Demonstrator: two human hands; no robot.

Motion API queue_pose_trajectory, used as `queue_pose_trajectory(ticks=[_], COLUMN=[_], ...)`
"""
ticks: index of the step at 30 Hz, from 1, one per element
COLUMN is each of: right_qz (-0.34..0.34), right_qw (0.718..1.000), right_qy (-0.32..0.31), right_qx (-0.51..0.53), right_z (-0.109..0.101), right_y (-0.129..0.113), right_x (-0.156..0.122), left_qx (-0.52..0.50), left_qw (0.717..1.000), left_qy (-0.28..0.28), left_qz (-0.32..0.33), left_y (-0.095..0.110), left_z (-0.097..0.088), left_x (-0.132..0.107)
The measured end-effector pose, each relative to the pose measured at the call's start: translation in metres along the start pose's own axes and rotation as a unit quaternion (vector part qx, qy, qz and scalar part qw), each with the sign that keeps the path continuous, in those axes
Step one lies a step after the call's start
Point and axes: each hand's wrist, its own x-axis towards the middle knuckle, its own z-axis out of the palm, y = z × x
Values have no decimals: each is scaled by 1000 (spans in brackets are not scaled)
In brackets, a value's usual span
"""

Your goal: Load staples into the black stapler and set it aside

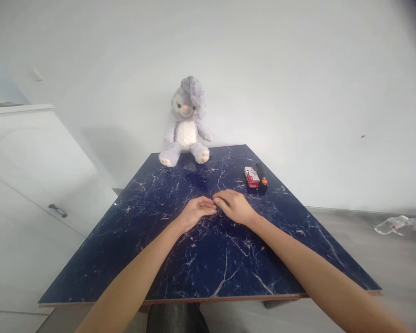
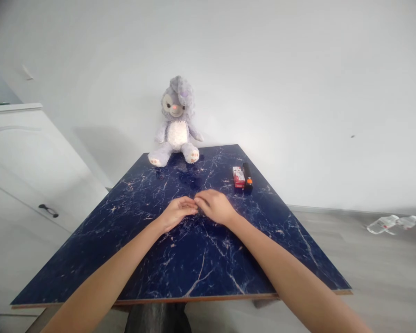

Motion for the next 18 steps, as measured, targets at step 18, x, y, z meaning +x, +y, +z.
queue_pose_trajectory(ticks=[18], right_qz=[437], right_qw=[889], right_qy=[119], right_qx=[-67], right_z=[-35], right_y=[103], right_x=[10], left_qx=[521], left_qw=[796], left_qy=[285], left_qz=[117], left_y=[23], left_z=[-184], left_x=[-31])
